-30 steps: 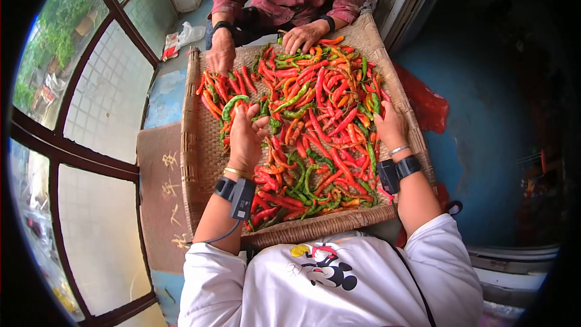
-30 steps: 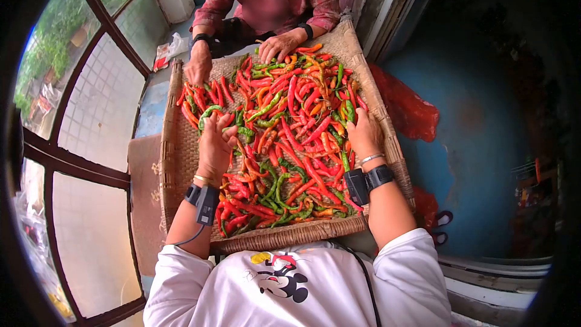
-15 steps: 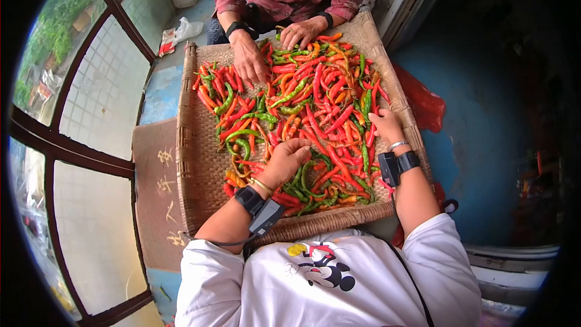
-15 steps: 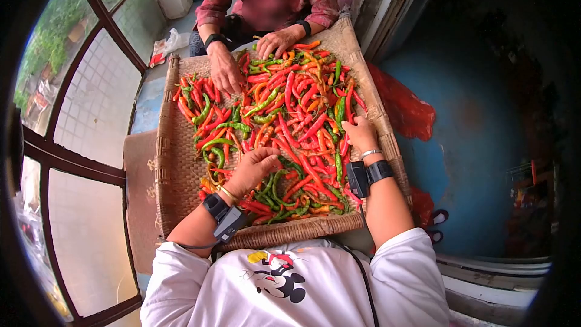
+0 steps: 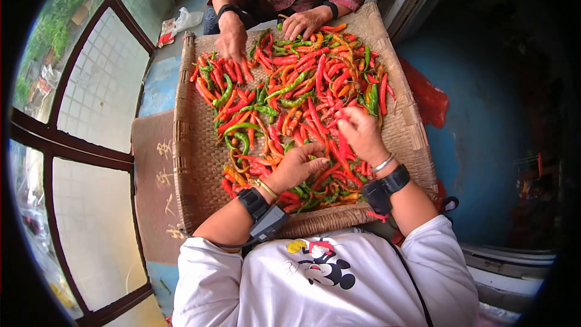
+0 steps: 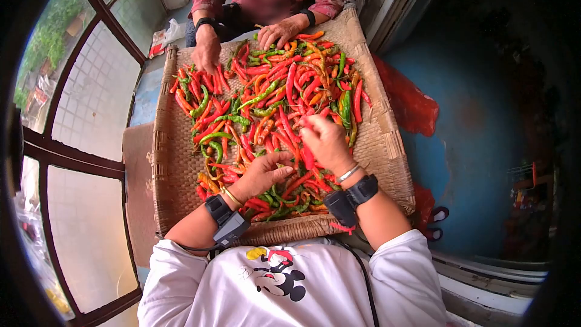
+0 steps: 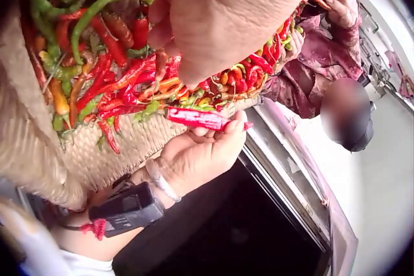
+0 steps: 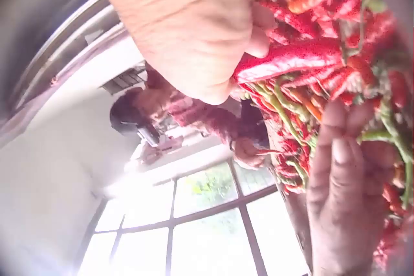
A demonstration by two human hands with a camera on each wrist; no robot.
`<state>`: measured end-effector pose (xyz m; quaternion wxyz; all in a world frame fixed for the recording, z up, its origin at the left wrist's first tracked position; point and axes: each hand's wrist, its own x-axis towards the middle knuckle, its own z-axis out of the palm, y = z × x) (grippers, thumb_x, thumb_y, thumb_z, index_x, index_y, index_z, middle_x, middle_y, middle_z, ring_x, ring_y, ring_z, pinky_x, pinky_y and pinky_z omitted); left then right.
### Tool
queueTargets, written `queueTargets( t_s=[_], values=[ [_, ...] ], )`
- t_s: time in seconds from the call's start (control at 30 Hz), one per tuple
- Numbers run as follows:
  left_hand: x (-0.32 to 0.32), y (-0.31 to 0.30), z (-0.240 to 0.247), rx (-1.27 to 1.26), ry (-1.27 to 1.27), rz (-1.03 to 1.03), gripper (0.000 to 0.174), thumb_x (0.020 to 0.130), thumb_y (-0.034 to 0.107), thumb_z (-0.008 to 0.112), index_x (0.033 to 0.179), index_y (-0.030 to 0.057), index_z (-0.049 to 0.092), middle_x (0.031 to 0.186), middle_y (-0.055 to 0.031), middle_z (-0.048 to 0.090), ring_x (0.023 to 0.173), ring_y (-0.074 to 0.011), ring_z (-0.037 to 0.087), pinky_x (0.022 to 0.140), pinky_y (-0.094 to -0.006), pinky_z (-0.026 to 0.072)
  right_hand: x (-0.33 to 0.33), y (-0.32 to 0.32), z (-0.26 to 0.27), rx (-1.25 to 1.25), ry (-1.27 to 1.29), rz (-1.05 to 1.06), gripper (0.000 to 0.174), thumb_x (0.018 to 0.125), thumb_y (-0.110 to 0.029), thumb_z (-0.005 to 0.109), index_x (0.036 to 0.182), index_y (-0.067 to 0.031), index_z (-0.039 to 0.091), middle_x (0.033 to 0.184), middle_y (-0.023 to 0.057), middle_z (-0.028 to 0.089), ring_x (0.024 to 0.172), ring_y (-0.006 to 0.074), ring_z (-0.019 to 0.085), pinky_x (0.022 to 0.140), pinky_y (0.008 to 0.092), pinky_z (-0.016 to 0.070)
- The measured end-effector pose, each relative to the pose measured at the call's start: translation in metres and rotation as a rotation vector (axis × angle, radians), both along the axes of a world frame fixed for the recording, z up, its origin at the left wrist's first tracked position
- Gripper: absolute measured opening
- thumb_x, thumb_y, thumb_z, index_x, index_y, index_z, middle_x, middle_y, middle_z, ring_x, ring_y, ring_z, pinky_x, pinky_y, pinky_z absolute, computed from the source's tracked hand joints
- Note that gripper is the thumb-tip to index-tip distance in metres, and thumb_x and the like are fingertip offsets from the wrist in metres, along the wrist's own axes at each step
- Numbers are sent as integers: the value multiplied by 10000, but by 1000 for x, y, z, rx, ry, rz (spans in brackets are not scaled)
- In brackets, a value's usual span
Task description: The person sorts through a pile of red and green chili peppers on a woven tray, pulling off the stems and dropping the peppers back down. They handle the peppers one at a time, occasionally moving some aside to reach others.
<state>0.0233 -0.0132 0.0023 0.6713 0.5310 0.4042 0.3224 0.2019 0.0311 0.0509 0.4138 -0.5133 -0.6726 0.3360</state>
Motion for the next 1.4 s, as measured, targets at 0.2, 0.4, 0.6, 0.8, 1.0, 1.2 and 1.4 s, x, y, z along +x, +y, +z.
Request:
queueTargets(
  t_s=[0.2,0.4,0.6,0.8,1.0,1.2,1.4],
  values=[
    [1,2,-1,-43,-33,-74,276,851,202,573,1064,29,538,837,31,567,700,-37,509,611,-188,443,-20,-13,-14,-264,108,193,201,797,-98,569,948,30,537,731,97,593,642,134,563,579,271,453],
    [-4,12,-7,-178,-202,254,173,880,195,521,975,55,558,789,27,576,643,-41,519,562,-183,443,-24,-14,-24,-144,96,277,262,791,-154,583,987,15,539,758,115,595,690,218,601,625,324,474],
    [-7,15,5,-330,-341,391,157,900,234,474,860,97,539,701,24,568,538,-45,503,481,-182,416,-25,-18,-36,-183,-319,433,184,781,-211,577,754,-32,544,666,175,559,675,340,571,586,414,438],
    [-14,20,7,-411,-312,409,165,890,260,493,849,109,547,637,48,521,497,-38,466,442,-171,378,-25,-16,-22,25,-402,532,222,803,-259,555,733,-49,536,619,149,551,616,331,565,558,408,443],
    [-55,52,15,-128,-498,586,184,894,266,482,871,93,541,686,17,546,553,-73,512,483,-204,423,-12,0,-15,277,-433,303,155,772,-223,585,815,-75,570,748,100,558,679,282,570,597,362,465],
    [-70,58,32,-131,-657,866,287,900,255,469,1088,39,460,938,-66,583,765,-126,562,649,-246,476,22,27,-18,414,-728,-76,245,692,-136,650,901,-54,552,924,101,503,921,274,467,784,376,397],
    [-27,30,8,-329,-315,415,194,888,200,494,1020,68,547,808,-21,614,675,-84,554,556,-207,427,33,28,-24,369,-943,-222,404,647,-168,695,1000,-82,519,1054,113,466,998,289,428,833,438,347]
  ],
)
